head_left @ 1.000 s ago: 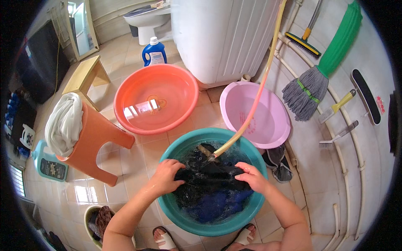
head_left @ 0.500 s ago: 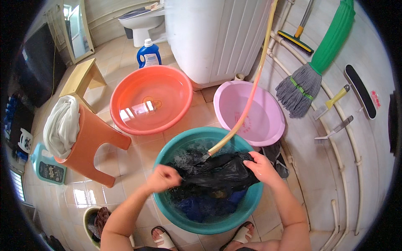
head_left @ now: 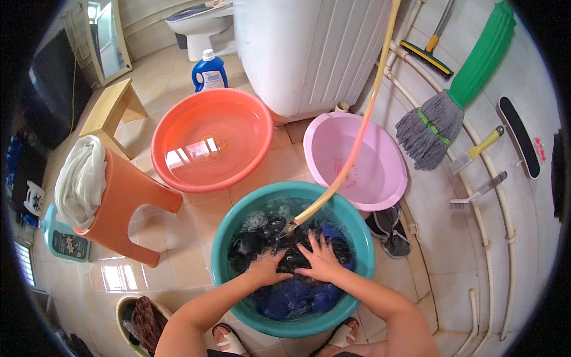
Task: The person hand-washes several pieces of clothing in a teal basin filled with water. They submerge, agitate, and rinse a brown garment, then a black garment, and finally a blue garment, using a hose to add water and rinsing each item thoroughly.
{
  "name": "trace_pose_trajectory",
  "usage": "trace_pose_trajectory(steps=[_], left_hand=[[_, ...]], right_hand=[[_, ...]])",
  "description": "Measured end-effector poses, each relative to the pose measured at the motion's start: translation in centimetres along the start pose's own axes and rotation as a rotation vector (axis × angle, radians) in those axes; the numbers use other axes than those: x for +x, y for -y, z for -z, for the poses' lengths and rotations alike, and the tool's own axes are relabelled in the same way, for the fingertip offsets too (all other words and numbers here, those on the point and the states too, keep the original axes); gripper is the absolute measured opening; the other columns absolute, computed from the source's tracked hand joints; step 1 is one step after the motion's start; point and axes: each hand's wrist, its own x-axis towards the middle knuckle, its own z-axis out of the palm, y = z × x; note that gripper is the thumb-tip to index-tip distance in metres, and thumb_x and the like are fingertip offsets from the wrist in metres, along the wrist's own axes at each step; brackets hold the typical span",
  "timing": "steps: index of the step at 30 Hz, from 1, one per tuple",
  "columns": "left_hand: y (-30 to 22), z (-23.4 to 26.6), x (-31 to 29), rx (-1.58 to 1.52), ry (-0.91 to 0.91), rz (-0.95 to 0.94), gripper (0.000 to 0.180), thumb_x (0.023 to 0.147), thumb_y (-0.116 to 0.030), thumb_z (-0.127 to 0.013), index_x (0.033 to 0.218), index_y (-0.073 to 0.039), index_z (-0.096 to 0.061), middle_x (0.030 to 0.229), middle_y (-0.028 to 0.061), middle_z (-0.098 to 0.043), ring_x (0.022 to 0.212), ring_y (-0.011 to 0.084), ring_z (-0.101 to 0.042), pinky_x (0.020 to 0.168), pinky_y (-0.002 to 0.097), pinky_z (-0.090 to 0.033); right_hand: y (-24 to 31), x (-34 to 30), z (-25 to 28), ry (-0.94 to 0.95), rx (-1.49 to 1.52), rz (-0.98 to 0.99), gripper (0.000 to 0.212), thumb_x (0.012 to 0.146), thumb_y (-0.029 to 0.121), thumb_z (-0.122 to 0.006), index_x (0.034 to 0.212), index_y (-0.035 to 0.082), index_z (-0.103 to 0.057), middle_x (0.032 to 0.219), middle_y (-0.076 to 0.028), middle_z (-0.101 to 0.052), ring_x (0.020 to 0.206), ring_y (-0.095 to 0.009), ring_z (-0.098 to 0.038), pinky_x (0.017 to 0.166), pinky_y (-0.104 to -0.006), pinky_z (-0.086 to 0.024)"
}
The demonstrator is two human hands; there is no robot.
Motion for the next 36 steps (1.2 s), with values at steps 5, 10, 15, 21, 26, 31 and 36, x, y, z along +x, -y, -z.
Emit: trace_pose_trajectory(steps=[5, 10, 15, 21, 26, 31, 36], left_hand=[[7.2, -9.4, 5.7, -0.152, -0.015, -0.135, 0.071, 0.076, -0.047, -0.059, 0.135, -0.016, -0.034, 0.136, 0.0174, -0.036, 0.123, 0.038, -0.035, 0.103, 0.045, -0.028], [4.0, -4.3, 4.0, -0.022, 0.201, 0.112, 0.041, 0.091, -0.031, -0.033, 0.128, -0.017, -0.043, 0.134, 0.0155, -0.041, 0.12, 0.0303, -0.042, 0.1, 0.043, -0.032], [2.2, 2.3, 2.4, -0.225, -0.094, 0.15, 0.039, 0.085, -0.038, -0.05, 0.096, -0.004, -0.065, 0.093, 0.0192, -0.063, 0.086, 0.0335, -0.061, 0.076, 0.04, -0.048], [0.4, 4.9, -0.7, -0.263, -0.881, -0.104, 0.021, 0.071, -0.017, -0.068, 0.085, -0.003, -0.061, 0.084, 0.0138, -0.061, 0.082, 0.0333, -0.058, 0.072, 0.0398, -0.046], [0.8, 1.9, -2.4, -0.217, -0.511, -0.308, 0.023, 0.067, -0.016, -0.07, 0.085, -0.006, -0.059, 0.084, 0.0107, -0.057, 0.084, 0.0316, -0.054, 0.072, 0.0417, -0.045], [0.1, -0.2, -2.6, 0.15, -0.09, -0.105, 0.062, 0.062, -0.02, -0.074, 0.118, -0.01, -0.049, 0.106, 0.0089, -0.053, 0.102, 0.0297, -0.05, 0.087, 0.043, -0.044], [2.0, -3.3, -2.7, 0.401, -0.087, -0.123, 0.066, 0.064, -0.017, -0.07, 0.124, -0.012, -0.043, 0.116, 0.0106, -0.051, 0.11, 0.0281, -0.047, 0.094, 0.0474, -0.039]], right_hand=[[-0.1, 4.0, -4.4, 0.244, -0.032, -0.062, 0.077, 0.077, 0.055, -0.056, 0.135, 0.009, -0.035, 0.136, -0.025, -0.028, 0.126, -0.041, -0.027, 0.1, -0.056, -0.024], [0.2, 4.4, -3.1, 0.031, -0.085, 0.089, 0.043, 0.079, 0.032, -0.054, 0.114, 0.006, -0.055, 0.11, -0.015, -0.057, 0.109, -0.027, -0.05, 0.092, -0.0387, -0.04], [-2.4, 4.8, -0.7, -0.018, 0.179, -0.066, 0.027, 0.078, 0.03, -0.059, 0.096, 0.011, -0.062, 0.091, -0.012, -0.063, 0.081, -0.03, -0.062, 0.071, -0.0402, -0.049], [-0.7, 1.5, 6.4, -0.536, 0.188, -0.05, 0.022, 0.072, 0.023, -0.067, 0.087, 0.008, -0.062, 0.081, -0.011, -0.059, 0.078, -0.029, -0.058, 0.068, -0.0406, -0.047], [1.6, -1.2, 4.7, -0.009, 0.331, -0.026, 0.032, 0.07, 0.033, -0.07, 0.081, 0.005, -0.061, 0.087, -0.01, -0.058, 0.089, -0.031, -0.056, 0.074, -0.0406, -0.047], [-0.1, 0.8, -2.8, 0.208, 0.113, -0.056, 0.057, 0.072, 0.052, -0.062, 0.085, -0.003, -0.061, 0.081, -0.018, -0.062, 0.083, -0.033, -0.06, 0.077, -0.0431, -0.047], [-1.3, 0.4, 0.4, 0.275, 0.445, -0.101, 0.05, 0.079, 0.051, -0.057, 0.09, 0.002, -0.063, 0.078, -0.018, -0.062, 0.075, -0.033, -0.06, 0.069, -0.0399, -0.045]])
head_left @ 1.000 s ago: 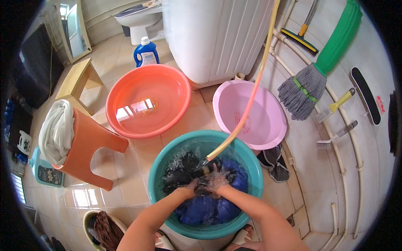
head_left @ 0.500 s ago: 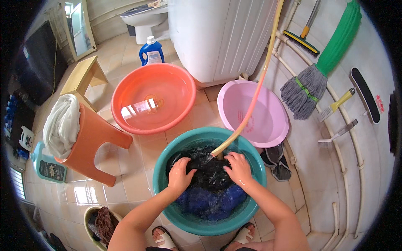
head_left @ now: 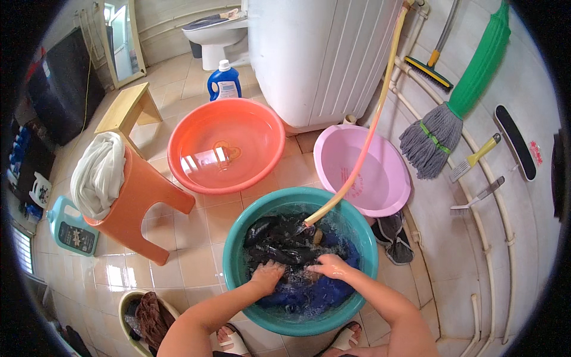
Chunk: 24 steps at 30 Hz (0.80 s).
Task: The person hand-washes several pieces of clothing in a teal basin filled with water. They submerge, agitate, and rinse a brown garment, then a black garment, and finally a blue garment, using a hose to add water and rinsing each item thoroughly.
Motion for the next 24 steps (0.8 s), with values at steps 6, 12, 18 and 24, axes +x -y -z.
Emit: trace_pose_trajectory(steps=[6, 12, 18, 24], left_hand=[[-0.2, 6.1, -1.2, -0.445, -0.015, -0.146, 0.052, 0.066, -0.019, -0.069, 0.112, -0.002, -0.054, 0.11, 0.0156, -0.054, 0.104, 0.0326, -0.05, 0.088, 0.042, -0.043], [-3.1, 9.9, -1.8, -0.809, -0.269, -0.228, 0.027, 0.073, -0.012, -0.064, 0.095, 0.002, -0.057, 0.084, 0.0191, -0.058, 0.08, 0.0365, -0.057, 0.068, 0.0392, -0.048], [0.6, 12.5, -2.8, -0.358, -0.488, -0.181, 0.028, 0.072, -0.003, -0.052, 0.1, -0.001, -0.056, 0.086, 0.0185, -0.06, 0.08, 0.0356, -0.059, 0.071, 0.0422, -0.048], [3.4, 11.4, -2.7, -1.362, -0.502, 0.241, 0.017, 0.089, -0.016, -0.045, 0.093, -0.002, -0.053, 0.078, 0.0048, -0.054, 0.076, 0.0151, -0.052, 0.073, 0.0281, -0.042]], right_hand=[[5.7, -5.8, 4.7, -0.199, 0.652, 0.107, 0.026, 0.091, 0.025, -0.052, 0.092, 0.0, -0.058, 0.079, 0.001, -0.055, 0.074, -0.005, -0.048, 0.067, -0.0224, -0.041], [10.2, -8.2, 7.2, -0.155, 1.446, 0.213, 0.023, 0.093, 0.017, -0.046, 0.107, 0.0, -0.053, 0.098, -0.004, -0.06, 0.088, -0.01, -0.057, 0.079, -0.0261, -0.046], [5.1, -7.9, 10.5, -0.384, 0.954, -0.022, 0.034, 0.082, 0.024, -0.064, 0.102, -0.002, -0.055, 0.098, -0.009, -0.062, 0.086, -0.018, -0.059, 0.079, -0.028, -0.045], [3.3, -8.4, 10.6, -0.562, -0.187, -0.271, 0.027, 0.077, 0.021, -0.065, 0.094, 0.001, -0.058, 0.095, -0.016, -0.058, 0.089, -0.034, -0.056, 0.078, -0.0387, -0.046]])
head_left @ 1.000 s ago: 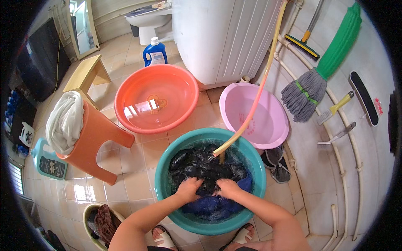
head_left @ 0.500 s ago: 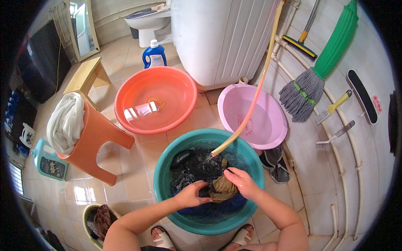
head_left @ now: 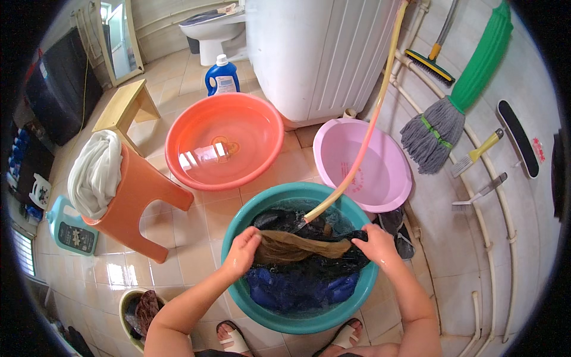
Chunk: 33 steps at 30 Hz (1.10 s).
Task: The person hand-washes several pieces of clothing in a teal basin filled with water. They submerge, agitate, and rinse a brown garment, then a black garment, and finally a blue garment, using a hose to add water and rinsing each item thoroughly.
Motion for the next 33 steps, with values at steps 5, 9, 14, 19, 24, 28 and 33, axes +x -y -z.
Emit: trace_pose_trajectory(steps=[5, 9, 14, 19, 24, 28, 33], left_hand=[[1.1, -0.3, 1.9, -0.181, -0.1, 0.078, 0.018, 0.091, -0.019, -0.047, 0.095, -0.002, -0.051, 0.083, 0.0007, -0.054, 0.08, 0.0098, -0.049, 0.074, 0.0242, -0.041], [2.6, -1.8, 1.5, 0.426, -0.054, -0.206, 0.05, 0.08, -0.027, -0.062, 0.122, -0.007, -0.043, 0.098, 0.0165, -0.055, 0.093, 0.0285, -0.054, 0.083, 0.035, -0.043], [6.3, -4.9, 1.1, 1.057, 0.25, -0.21, 0.076, 0.071, -0.036, -0.069, 0.135, -0.017, -0.033, 0.119, 0.021, -0.045, 0.098, 0.0372, -0.05, 0.084, 0.0463, -0.043], [11.9, -6.6, 4.1, 1.233, 0.426, -0.011, 0.057, 0.079, -0.032, -0.06, 0.13, -0.015, -0.042, 0.113, 0.0207, -0.053, 0.099, 0.0361, -0.055, 0.084, 0.0467, -0.043], [9.9, -6.2, 4.9, 1.206, 0.477, 0.084, 0.023, 0.081, -0.019, -0.051, 0.099, -0.009, -0.061, 0.094, 0.0169, -0.062, 0.086, 0.0362, -0.06, 0.077, 0.047, -0.047], [5.2, -2.2, 2.3, 1.098, 0.217, -0.355, 0.005, 0.072, -0.01, -0.055, 0.074, -0.006, -0.057, 0.074, 0.0142, -0.059, 0.075, 0.0329, -0.058, 0.068, 0.0447, -0.047], [-0.4, -0.5, 1.6, 0.729, 0.036, -0.392, 0.018, 0.07, -0.014, -0.067, 0.077, -0.003, -0.056, 0.07, 0.0149, -0.056, 0.073, 0.0308, -0.057, 0.061, 0.041, -0.045]], right_hand=[[1.7, 0.0, -2.5, -0.149, 0.11, 0.343, 0.027, 0.074, 0.025, -0.065, 0.092, 0.006, -0.06, 0.094, -0.012, -0.056, 0.09, -0.031, -0.053, 0.075, -0.0394, -0.047], [2.9, -0.4, -8.1, 0.076, -0.02, 0.607, 0.062, 0.075, 0.042, -0.063, 0.127, 0.014, -0.045, 0.123, -0.015, -0.043, 0.119, -0.035, -0.036, 0.096, -0.0522, -0.03], [1.9, 0.8, -12.8, 0.145, -0.408, 0.626, 0.081, 0.072, 0.052, -0.062, 0.137, 0.017, -0.03, 0.135, -0.015, -0.032, 0.127, -0.037, -0.028, 0.1, -0.0583, -0.022], [3.3, 3.6, -15.0, 0.596, -0.362, 0.384, 0.086, 0.068, 0.068, -0.053, 0.134, 0.015, -0.037, 0.134, -0.012, -0.037, 0.125, -0.033, -0.032, 0.101, -0.0567, -0.021], [-4.5, 7.1, -25.8, 0.521, -0.552, 0.795, 0.048, 0.089, 0.043, -0.04, 0.129, 0.016, -0.043, 0.133, -0.005, -0.042, 0.123, -0.025, -0.037, 0.103, -0.0442, -0.028], [-1.1, 3.6, -17.6, 0.33, 0.307, 0.562, 0.028, 0.087, 0.021, -0.052, 0.11, 0.007, -0.057, 0.101, -0.017, -0.059, 0.094, -0.031, -0.058, 0.076, -0.0387, -0.047], [4.0, 0.6, -6.4, 0.283, 0.579, 0.358, 0.021, 0.087, 0.018, -0.052, 0.101, 0.003, -0.058, 0.084, -0.018, -0.062, 0.076, -0.031, -0.06, 0.069, -0.0348, -0.047]])
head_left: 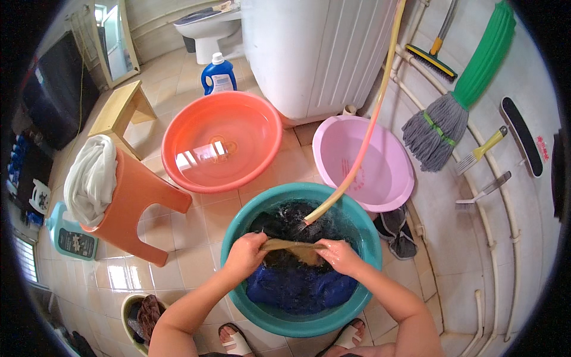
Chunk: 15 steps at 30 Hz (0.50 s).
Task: The person hand-washes several pieces of clothing in a teal basin filled with water. They submerge, agitate, and rinse a brown garment, then a black garment, and finally a blue garment, using a hose to add water and rinsing each item thoroughly.
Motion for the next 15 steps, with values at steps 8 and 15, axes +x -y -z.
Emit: trace_pose_trajectory(steps=[8, 15], left_hand=[[-1.5, 2.1, 0.5, 0.06, -0.085, -0.209, 0.022, 0.071, -0.016, -0.069, 0.086, -0.008, -0.055, 0.082, 0.0079, -0.055, 0.074, 0.0293, -0.057, 0.062, 0.038, -0.047], [3.8, 2.8, -1.6, -1.177, -0.305, 0.614, 0.013, 0.08, -0.012, -0.051, 0.089, -0.003, -0.055, 0.085, 0.0072, -0.059, 0.079, 0.0188, -0.058, 0.068, 0.0285, -0.047]], right_hand=[[9.3, -2.6, 5.5, -0.387, 0.544, 0.078, 0.02, 0.088, 0.01, -0.048, 0.098, -0.004, -0.058, 0.087, -0.005, -0.06, 0.081, -0.009, -0.053, 0.075, -0.0238, -0.042], [6.7, -2.7, 8.4, -0.03, 0.378, -0.103, 0.021, 0.087, 0.009, -0.053, 0.105, -0.002, -0.058, 0.094, -0.004, -0.06, 0.086, -0.009, -0.054, 0.079, -0.0236, -0.043]])
